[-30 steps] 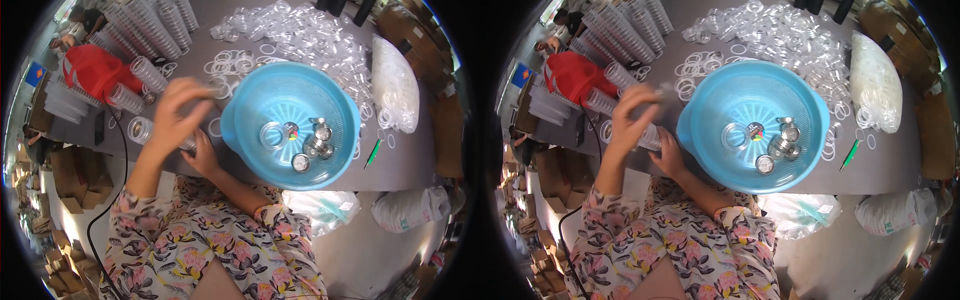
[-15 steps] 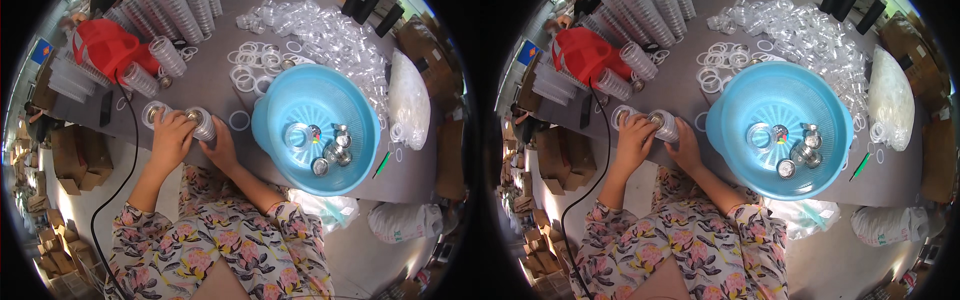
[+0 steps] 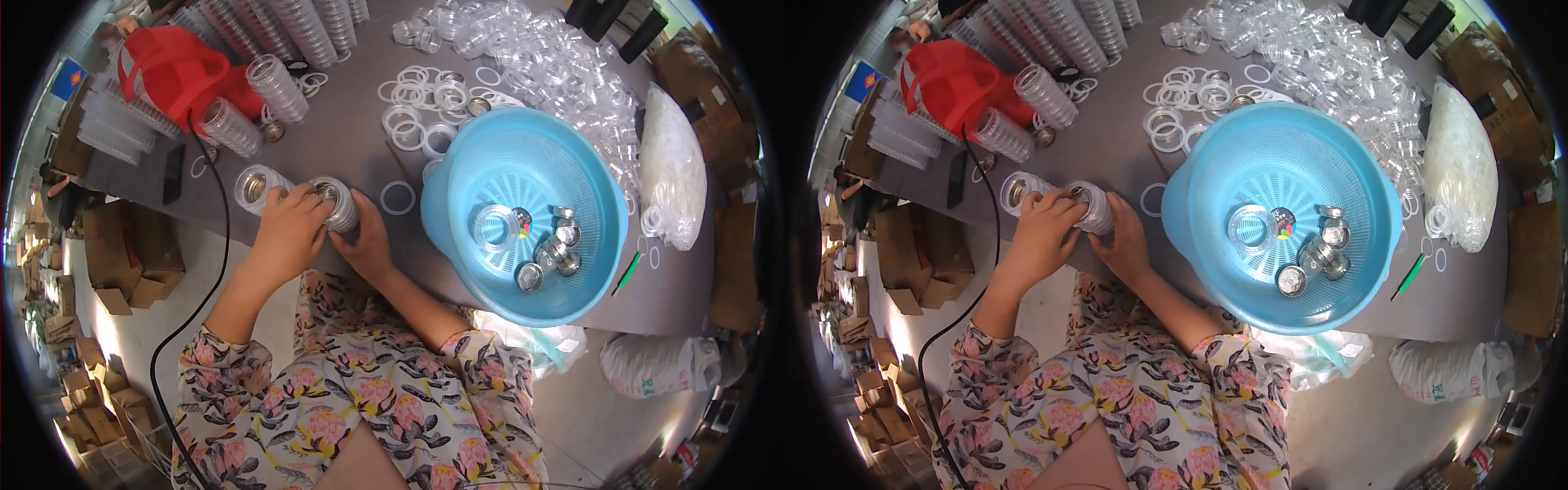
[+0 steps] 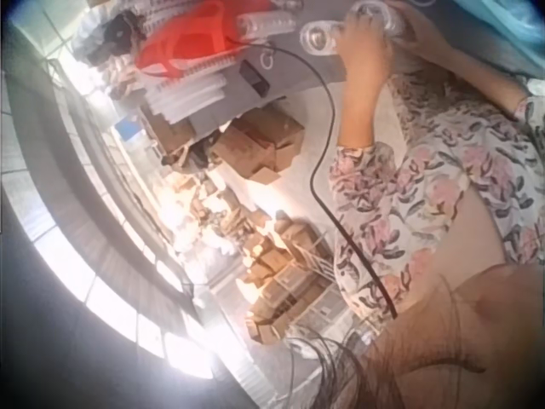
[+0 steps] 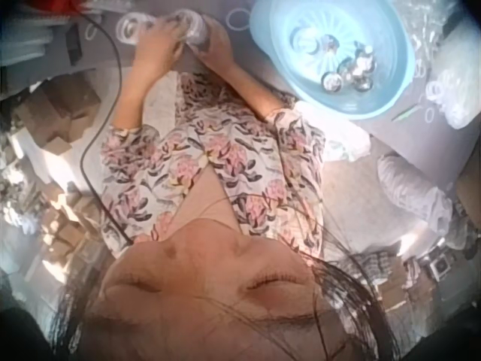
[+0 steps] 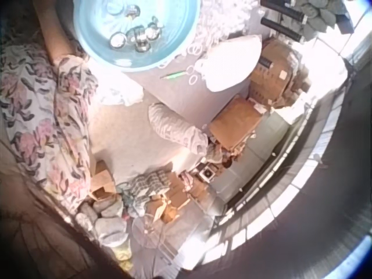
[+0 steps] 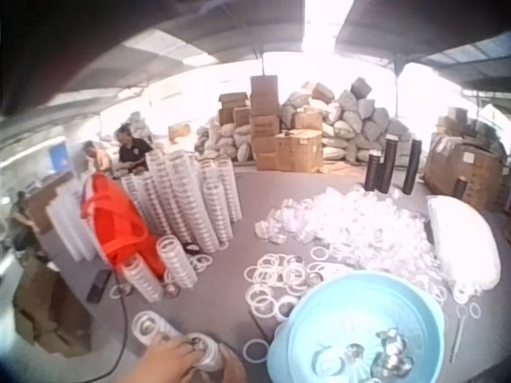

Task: The person assembles clear plastic containers by hand. They pick up a plastic tube, insert a metal mesh strainer into the opening, and then place a white plastic ring over the strainer to secure it. The person stacks the completed units on the table. The workspace contains stacks of empty tubes, a blue colander filled with metal strainers, and piles of white rings.

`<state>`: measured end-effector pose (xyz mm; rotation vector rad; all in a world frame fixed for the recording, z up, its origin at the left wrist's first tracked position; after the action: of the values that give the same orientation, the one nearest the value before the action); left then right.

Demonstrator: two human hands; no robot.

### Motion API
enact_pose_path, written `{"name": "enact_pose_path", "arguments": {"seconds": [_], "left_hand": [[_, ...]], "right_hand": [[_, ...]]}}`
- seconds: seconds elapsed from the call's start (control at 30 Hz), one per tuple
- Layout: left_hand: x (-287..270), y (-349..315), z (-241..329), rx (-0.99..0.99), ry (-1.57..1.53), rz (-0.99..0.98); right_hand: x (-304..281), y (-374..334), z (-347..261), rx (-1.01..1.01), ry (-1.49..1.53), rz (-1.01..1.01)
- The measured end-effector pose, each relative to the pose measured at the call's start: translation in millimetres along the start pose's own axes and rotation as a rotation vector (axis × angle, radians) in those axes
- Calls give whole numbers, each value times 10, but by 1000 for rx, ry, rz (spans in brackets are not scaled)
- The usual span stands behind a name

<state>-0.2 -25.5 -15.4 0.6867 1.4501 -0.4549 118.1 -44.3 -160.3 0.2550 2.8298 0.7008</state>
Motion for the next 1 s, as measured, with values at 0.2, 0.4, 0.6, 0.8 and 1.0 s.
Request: {"name": "enact_pose_path", "arguments": {"seconds": [0.2, 0.4, 0.6, 0.8, 1.0], "left_hand": [[75, 27, -88, 72, -21, 37], [61, 35, -34, 44, -117, 87], [36, 45, -118, 90, -115, -67], [132, -18, -111, 44, -191, -1], [87, -70, -152, 28, -203, 24]], "right_hand": [[10, -2, -7, 5, -15, -13], [45, 157, -47, -14, 41, -18], [46, 172, -42, -20, 66, -45], [111, 147, 38, 25, 80, -37], [134, 163, 55, 42, 79, -53]]}}
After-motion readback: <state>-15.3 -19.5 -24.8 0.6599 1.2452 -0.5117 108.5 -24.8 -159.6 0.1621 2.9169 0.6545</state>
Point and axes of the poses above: each hand's wrist, its own y-axis towards the middle knuckle, its own x-axis out of the palm, z = x × y, the point moved 1 cm from there along y, towards the middle knuckle, and after that the axes turned 7 degrees about y, right-handed, at the moved point
